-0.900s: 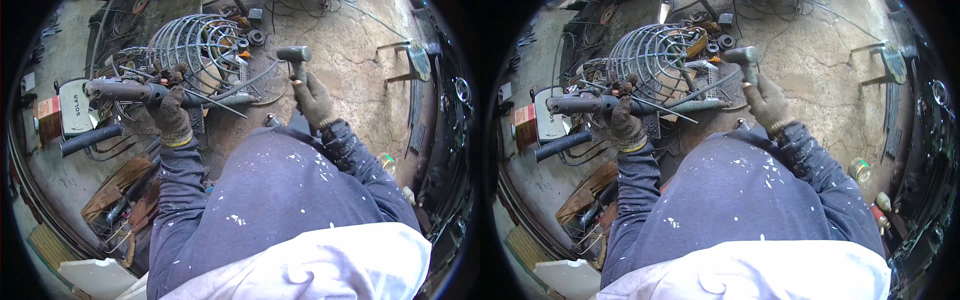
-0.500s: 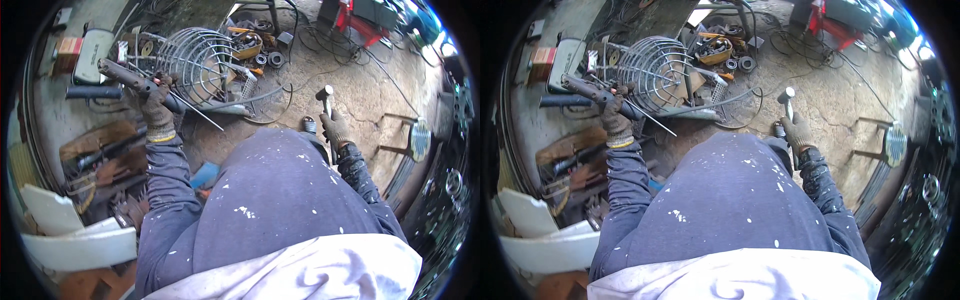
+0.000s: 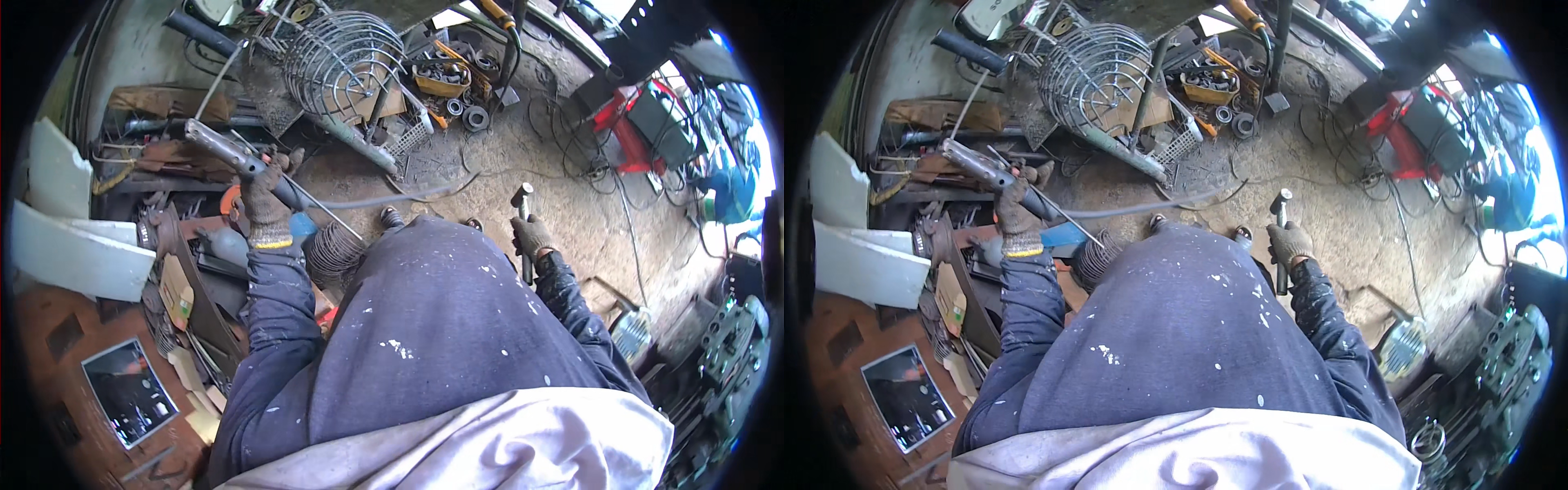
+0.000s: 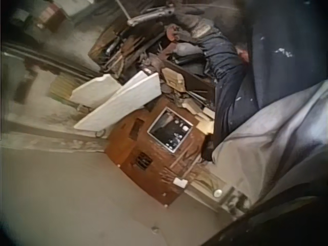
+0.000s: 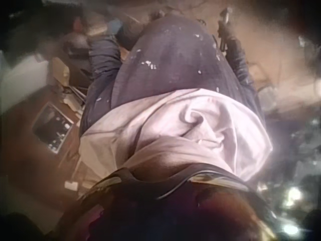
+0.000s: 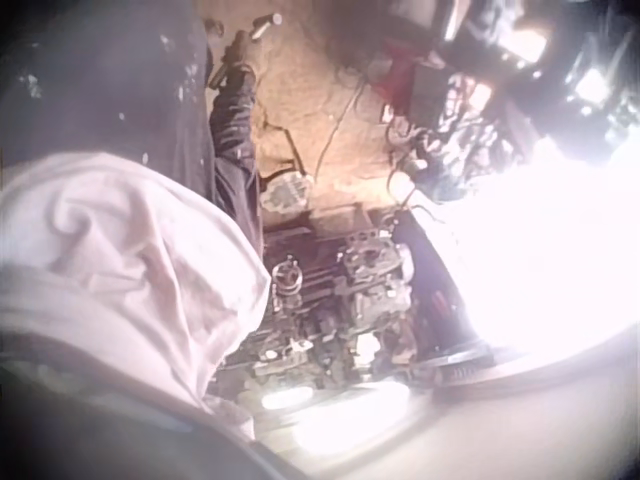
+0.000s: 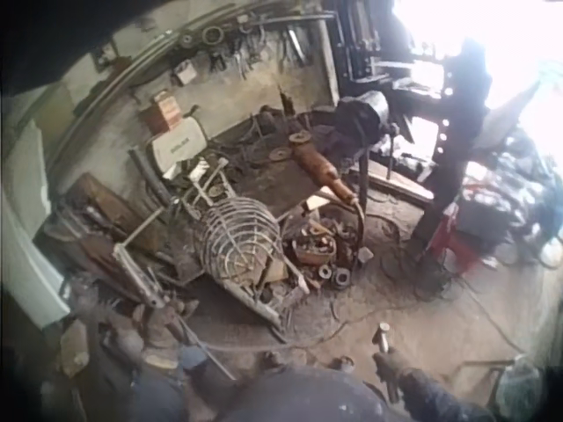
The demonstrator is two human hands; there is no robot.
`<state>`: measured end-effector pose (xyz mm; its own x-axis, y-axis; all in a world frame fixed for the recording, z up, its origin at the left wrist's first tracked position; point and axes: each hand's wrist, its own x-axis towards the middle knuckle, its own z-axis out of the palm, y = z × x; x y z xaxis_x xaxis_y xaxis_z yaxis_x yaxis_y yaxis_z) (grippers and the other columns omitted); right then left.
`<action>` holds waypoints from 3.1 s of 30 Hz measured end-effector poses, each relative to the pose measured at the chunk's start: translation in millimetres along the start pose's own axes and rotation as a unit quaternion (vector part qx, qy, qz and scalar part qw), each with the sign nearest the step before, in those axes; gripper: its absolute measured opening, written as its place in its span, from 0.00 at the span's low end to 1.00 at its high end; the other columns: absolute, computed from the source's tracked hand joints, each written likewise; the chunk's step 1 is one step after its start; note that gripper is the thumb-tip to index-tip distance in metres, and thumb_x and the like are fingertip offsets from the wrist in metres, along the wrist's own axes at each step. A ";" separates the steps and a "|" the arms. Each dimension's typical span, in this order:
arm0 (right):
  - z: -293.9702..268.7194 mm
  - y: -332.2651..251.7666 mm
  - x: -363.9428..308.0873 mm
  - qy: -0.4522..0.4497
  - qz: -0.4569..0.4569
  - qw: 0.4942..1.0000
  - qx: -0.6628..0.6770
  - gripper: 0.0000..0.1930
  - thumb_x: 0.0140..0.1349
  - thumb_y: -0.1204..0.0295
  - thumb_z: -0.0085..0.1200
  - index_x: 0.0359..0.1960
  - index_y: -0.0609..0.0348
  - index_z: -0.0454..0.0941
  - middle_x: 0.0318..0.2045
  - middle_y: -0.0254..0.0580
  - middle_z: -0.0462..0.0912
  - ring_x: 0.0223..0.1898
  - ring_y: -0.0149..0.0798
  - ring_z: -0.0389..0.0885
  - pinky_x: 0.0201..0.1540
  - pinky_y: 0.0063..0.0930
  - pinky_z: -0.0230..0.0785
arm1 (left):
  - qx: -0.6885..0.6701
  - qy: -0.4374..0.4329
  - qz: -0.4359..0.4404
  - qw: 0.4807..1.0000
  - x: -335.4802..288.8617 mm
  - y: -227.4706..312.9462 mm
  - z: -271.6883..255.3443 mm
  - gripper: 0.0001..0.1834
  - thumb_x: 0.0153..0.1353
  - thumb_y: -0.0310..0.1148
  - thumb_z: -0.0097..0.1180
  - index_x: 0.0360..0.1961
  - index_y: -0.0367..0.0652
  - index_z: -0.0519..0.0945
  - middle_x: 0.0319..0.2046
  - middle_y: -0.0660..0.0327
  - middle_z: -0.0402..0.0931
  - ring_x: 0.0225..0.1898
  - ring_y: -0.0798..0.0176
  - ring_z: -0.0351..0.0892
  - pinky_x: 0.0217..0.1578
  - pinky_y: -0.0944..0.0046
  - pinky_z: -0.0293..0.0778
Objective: The person welds metal rods onto a curved cage structure using a welding torch and then hammers a joint.
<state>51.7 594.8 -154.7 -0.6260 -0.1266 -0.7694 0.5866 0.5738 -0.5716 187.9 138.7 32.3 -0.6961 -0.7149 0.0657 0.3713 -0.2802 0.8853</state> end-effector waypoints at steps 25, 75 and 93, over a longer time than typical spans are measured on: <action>39.3 -346.3 13.1 -0.026 -0.413 0.910 -0.044 0.25 0.62 0.64 0.56 0.59 0.65 0.72 0.35 0.42 0.83 0.25 0.29 0.79 0.27 0.24 0.72 | -0.087 0.100 -0.018 0.991 -29.7 -19.5 -39.4 0.25 0.46 0.20 0.58 0.50 0.34 0.73 0.39 0.51 0.80 0.41 0.47 0.83 0.48 0.42 0.82; -3.1 -314.8 -129.6 -0.058 -0.550 0.720 -0.420 0.22 0.66 0.63 0.50 0.61 0.50 0.75 0.33 0.56 0.83 0.37 0.57 0.83 0.40 0.46 0.75 | 0.160 0.127 -0.060 0.977 -98.4 -30.2 58.9 0.22 0.50 0.20 0.56 0.49 0.34 0.72 0.40 0.51 0.78 0.32 0.57 0.85 0.30 0.57 0.85; 48.4 -300.0 -161.2 0.025 -0.502 0.742 -0.443 0.19 0.65 0.63 0.50 0.58 0.47 0.76 0.28 0.55 0.83 0.34 0.57 0.83 0.35 0.48 0.74 | 0.595 -0.047 0.080 0.798 -104.8 -95.0 -45.8 0.25 0.48 0.19 0.60 0.49 0.38 0.69 0.41 0.58 0.73 0.38 0.62 0.80 0.36 0.62 0.82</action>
<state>1.6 403.9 127.1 -0.5505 -0.8328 -0.0580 -0.7433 0.5206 -0.4201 253.7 210.9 -79.8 -0.7624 -0.6133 0.2063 -0.3475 0.6570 0.6690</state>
